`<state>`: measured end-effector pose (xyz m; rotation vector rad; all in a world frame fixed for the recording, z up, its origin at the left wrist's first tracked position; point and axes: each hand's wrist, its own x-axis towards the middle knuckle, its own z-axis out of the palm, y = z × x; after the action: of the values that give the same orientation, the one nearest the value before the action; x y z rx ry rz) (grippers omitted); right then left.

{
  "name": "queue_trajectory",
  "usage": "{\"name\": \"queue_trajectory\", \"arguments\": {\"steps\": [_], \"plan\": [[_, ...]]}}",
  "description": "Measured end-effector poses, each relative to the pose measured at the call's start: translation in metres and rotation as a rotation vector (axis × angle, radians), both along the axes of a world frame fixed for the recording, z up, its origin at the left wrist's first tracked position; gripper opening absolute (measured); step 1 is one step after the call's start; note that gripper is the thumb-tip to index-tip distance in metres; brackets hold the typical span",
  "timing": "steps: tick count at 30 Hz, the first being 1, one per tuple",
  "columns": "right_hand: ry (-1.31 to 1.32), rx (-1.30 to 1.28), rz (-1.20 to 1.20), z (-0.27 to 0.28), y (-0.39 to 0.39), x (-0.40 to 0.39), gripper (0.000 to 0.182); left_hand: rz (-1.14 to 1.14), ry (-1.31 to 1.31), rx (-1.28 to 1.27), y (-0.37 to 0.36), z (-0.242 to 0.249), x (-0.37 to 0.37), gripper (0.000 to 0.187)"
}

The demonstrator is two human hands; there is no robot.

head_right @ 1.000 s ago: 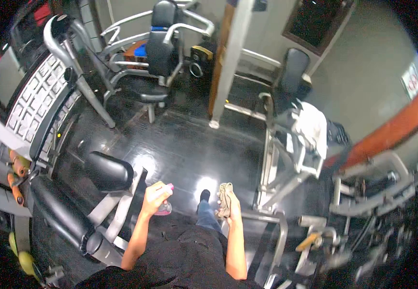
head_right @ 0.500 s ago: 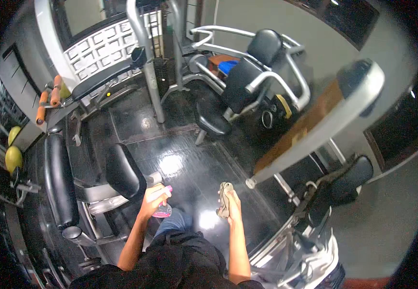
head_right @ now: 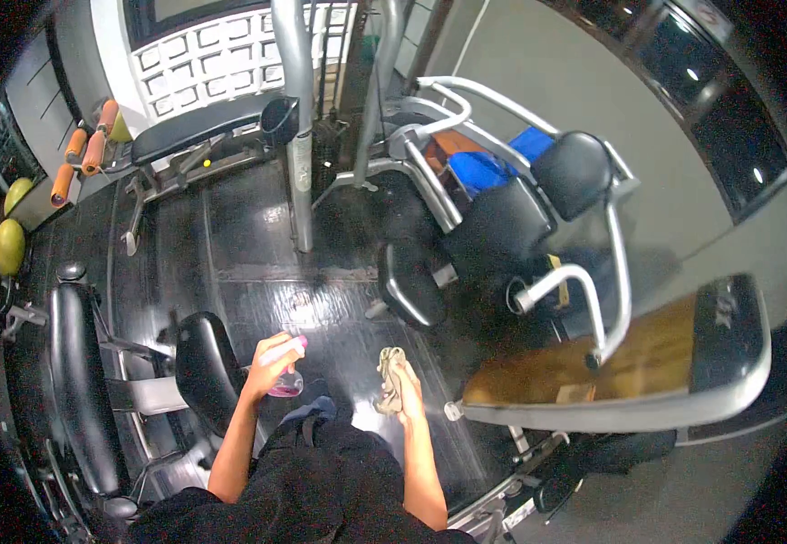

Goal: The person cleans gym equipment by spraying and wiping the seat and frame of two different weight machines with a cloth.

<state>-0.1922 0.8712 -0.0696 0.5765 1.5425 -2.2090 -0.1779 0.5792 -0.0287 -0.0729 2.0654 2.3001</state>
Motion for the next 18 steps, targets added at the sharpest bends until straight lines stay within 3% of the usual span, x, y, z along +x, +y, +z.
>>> {"name": "queue_trajectory", "arguments": {"steps": [8, 12, 14, 16, 18], "plan": [[-0.089, 0.057, 0.348, 0.025, -0.082, -0.151, 0.032, 0.292, -0.039, -0.088, -0.060, 0.002, -0.063, 0.020], [-0.155, 0.106, 0.628, 0.008, -0.145, -0.230, 0.033, 0.521, -0.092, -0.133, -0.090, -0.011, -0.073, 0.021], [-0.124, 0.076, 0.779, -0.002, -0.180, -0.270, 0.033, 0.712, -0.127, -0.121, -0.101, -0.020, -0.076, 0.016], [-0.113, 0.162, 0.928, -0.013, -0.220, -0.312, 0.035, 0.909, -0.176, 0.054, -0.107, -0.027, -0.077, 0.014], [-0.078, 0.184, 1.092, -0.015, -0.260, -0.350, 0.036, 1.149, -0.119, 0.012, -0.107, -0.035, -0.080, 0.013]]}}
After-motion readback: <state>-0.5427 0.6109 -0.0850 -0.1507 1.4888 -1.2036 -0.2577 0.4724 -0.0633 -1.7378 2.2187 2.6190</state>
